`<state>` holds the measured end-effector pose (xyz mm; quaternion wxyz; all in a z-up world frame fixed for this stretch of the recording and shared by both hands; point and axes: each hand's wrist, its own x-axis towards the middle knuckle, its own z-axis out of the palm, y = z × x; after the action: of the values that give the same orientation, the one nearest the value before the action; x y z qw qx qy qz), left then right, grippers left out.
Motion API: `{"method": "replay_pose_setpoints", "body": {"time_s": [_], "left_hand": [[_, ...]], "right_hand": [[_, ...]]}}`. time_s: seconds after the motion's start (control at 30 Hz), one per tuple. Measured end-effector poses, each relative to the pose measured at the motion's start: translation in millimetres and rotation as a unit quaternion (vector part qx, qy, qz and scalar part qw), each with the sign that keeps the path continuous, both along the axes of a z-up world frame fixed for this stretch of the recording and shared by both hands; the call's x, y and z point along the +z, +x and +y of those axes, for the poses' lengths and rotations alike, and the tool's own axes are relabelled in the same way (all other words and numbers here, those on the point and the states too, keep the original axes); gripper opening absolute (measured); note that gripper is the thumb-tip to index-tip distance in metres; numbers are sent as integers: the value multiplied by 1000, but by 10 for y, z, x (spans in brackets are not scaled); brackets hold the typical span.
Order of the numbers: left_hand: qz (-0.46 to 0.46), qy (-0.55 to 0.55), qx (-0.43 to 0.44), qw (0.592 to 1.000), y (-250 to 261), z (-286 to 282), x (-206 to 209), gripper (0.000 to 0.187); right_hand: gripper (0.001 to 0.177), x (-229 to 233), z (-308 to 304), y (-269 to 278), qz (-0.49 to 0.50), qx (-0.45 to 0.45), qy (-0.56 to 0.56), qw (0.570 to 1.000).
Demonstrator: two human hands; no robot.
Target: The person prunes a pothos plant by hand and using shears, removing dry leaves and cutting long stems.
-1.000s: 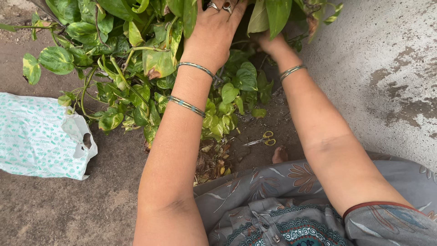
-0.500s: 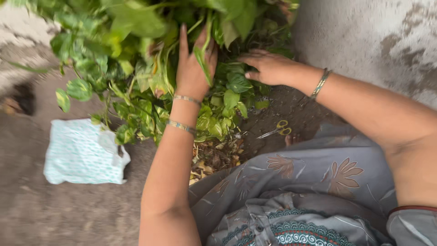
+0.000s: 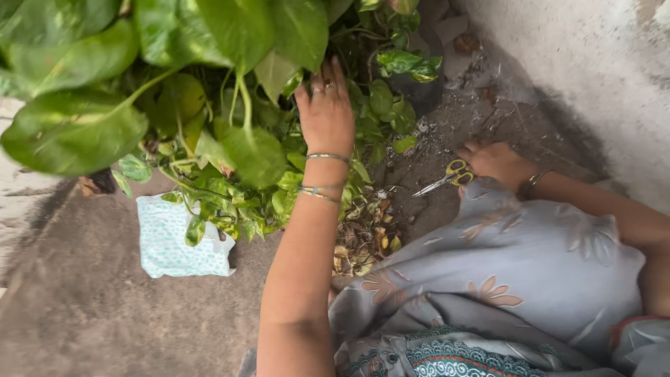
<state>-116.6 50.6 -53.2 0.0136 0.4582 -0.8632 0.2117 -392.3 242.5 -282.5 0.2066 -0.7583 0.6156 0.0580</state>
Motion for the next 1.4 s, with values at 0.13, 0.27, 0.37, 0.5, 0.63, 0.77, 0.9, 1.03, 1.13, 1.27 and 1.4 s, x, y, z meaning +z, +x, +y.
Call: {"method": "replay_pose_setpoints", "body": {"time_s": [0.13, 0.27, 0.37, 0.5, 0.63, 0.77, 0.9, 1.03, 1.13, 1.27, 1.4], "left_hand": [[-104, 37, -30, 993, 182, 328, 40, 45], [-77, 20, -27, 997, 388, 705, -23, 40], [-26, 3, -25, 999, 511, 900, -124, 38], [25, 33, -23, 999, 536, 1050, -216, 40], [44, 34, -42, 998, 501, 1151, -100, 42], [80, 56, -73, 993, 486, 1280, 63, 41], [117, 59, -106, 986, 503, 1473, 232, 41], [185, 93, -125, 970, 474, 1762, 382, 38], [285, 117, -95, 947, 408, 1910, 487, 36], [381, 160, -60, 909, 324, 2015, 558, 37], [520, 259, -61, 812, 205, 2101, 600, 51]], "right_hand": [[57, -758, 74, 72, 106, 23, 32, 994], [46, -1195, 166, -7, 91, 23, 19, 995], [37, -1361, 218, 3, 83, 18, -27, 996], [28, -1447, 290, 159, 81, -6, -45, 996], [25, -1330, 165, 294, 81, -124, 117, 982], [31, -1115, 133, 329, 43, -157, 165, 973], [36, -806, 45, 277, -36, -154, 114, 981], [26, 106, -26, -49, -170, -78, -128, 974], [28, 1275, -98, -340, -177, -72, -203, 960], [26, 2953, 68, -462, -250, -78, -220, 940], [24, 4051, 305, -30, -343, -108, -187, 914]]}}
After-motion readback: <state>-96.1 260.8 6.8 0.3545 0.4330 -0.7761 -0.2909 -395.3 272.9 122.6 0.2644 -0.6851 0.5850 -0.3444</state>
